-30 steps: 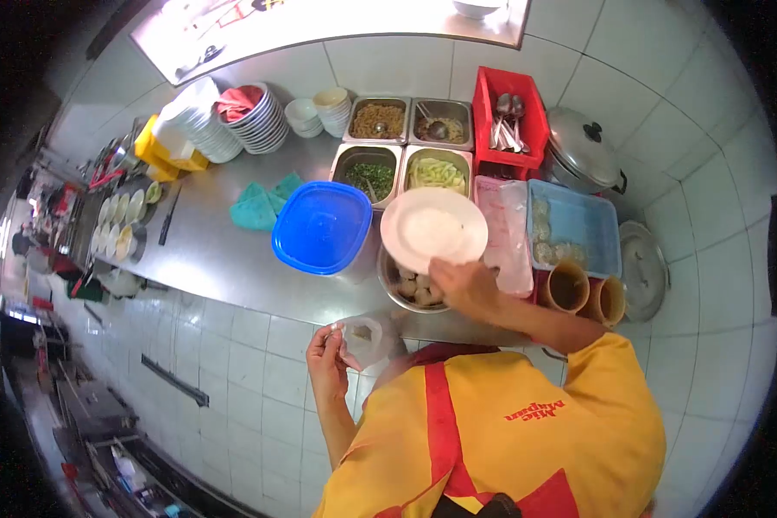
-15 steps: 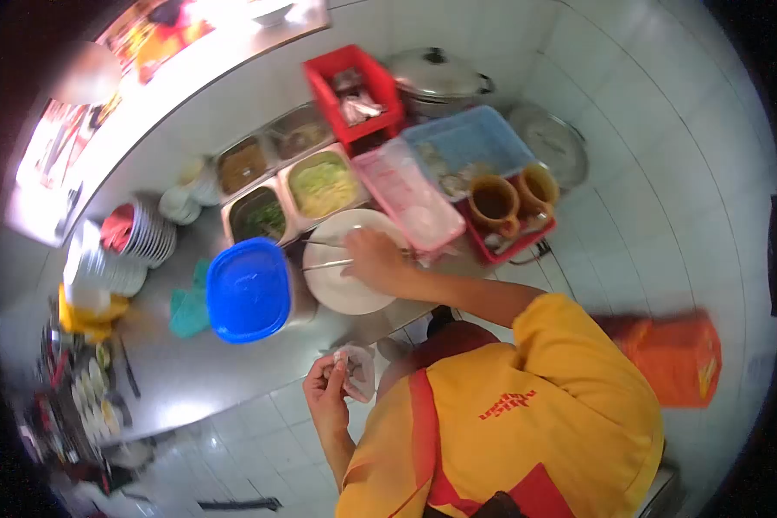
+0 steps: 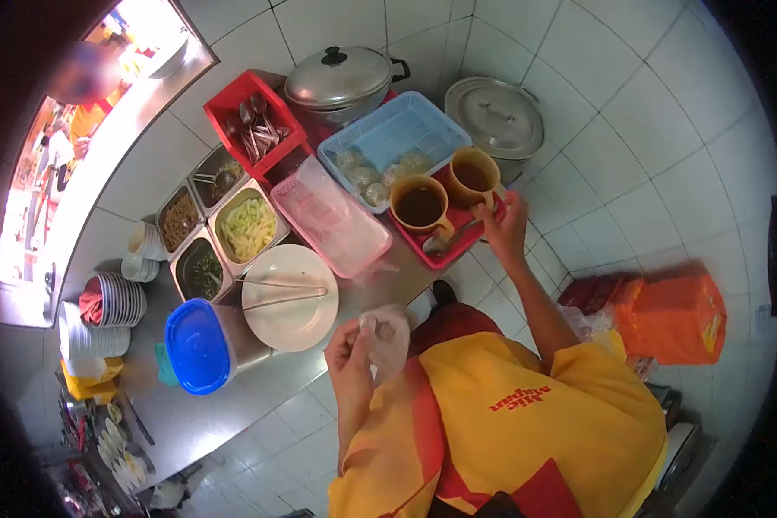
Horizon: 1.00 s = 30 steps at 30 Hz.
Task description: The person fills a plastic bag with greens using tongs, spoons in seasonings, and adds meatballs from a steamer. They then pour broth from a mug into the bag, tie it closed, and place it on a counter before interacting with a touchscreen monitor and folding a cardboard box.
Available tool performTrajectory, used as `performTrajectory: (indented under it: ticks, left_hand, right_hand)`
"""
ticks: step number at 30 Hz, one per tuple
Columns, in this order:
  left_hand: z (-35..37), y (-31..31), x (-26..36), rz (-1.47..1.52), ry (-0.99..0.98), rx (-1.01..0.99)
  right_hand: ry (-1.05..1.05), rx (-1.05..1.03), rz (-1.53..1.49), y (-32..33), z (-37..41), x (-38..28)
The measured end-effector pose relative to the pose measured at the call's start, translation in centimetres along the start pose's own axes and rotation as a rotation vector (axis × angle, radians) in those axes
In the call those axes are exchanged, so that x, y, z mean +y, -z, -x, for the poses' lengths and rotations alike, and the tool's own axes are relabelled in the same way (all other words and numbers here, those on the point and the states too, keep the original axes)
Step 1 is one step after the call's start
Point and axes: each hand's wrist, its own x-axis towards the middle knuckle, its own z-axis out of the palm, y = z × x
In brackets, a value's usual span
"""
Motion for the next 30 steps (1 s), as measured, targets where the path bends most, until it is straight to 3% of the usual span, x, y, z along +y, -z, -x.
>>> performTrajectory:
  ticks: [1, 2, 4, 5, 7, 8, 10, 14, 16, 19, 26, 30]
  left_hand:
    - [-1.0, -1.2, -0.6, 0.015, -0.022, -0.011]
    - [-1.8, -2.2, -1.3, 0.029, -0.045, -0.025]
    - [-2.7, -3.7, -1.7, -0.024, -0.054, -0.023]
    - [-2.7, -5.1, -1.2, -0.053, -0.065, -0.035]
    - [-2.3, -7.8, 0.4, -0.122, -0.094, -0.038]
    - [-2.4, -9.0, 0.7, -0.129, -0.094, -0.019]
    - [-2.4, -11.1, 1.2, -0.127, -0.126, -0.042]
    - [-4.4, -16.3, 1.5, -0.225, -0.152, -0.077]
    - [-6.1, -17.9, 1.0, -0.236, -0.156, -0.096]
    - [-8.2, -20.3, 0.4, -0.140, -0.186, -0.110]
    - [-13.2, -21.7, -3.3, -0.202, -0.233, -0.113]
    - [-15.3, -22.0, -4.8, -0.200, -0.130, -0.137]
  right_hand:
    - [-0.160, -0.221, -0.053, -0.1, -0.2, 1.7]
    - [-0.163, -0.241, -0.067, -0.1, -0.7, 2.1]
    - [-0.516, -0.693, -0.447, 0.0, -1.9, 2.8]
    - [-0.518, -0.710, -0.461, -0.3, -1.9, 3.4]
    - [-0.212, -0.602, -0.337, -0.8, -2.0, 4.4]
    - [-0.216, -0.616, -0.351, -0.9, -2.6, 4.7]
    - [-0.458, -0.723, -0.488, 0.5, -4.0, 4.6]
    - [-0.479, -0.874, -0.451, 4.0, -8.7, 5.3]
    - [-0.185, -0.905, -0.362, 6.1, -10.9, 6.5]
    - [-0.055, -0.938, -0.366, 9.9, -14.9, 6.1]
    - [0.082, -0.984, -0.273, 14.8, -19.0, 6.4]
    - [0.163, -1.045, -0.228, 14.7, -19.3, 6.2]
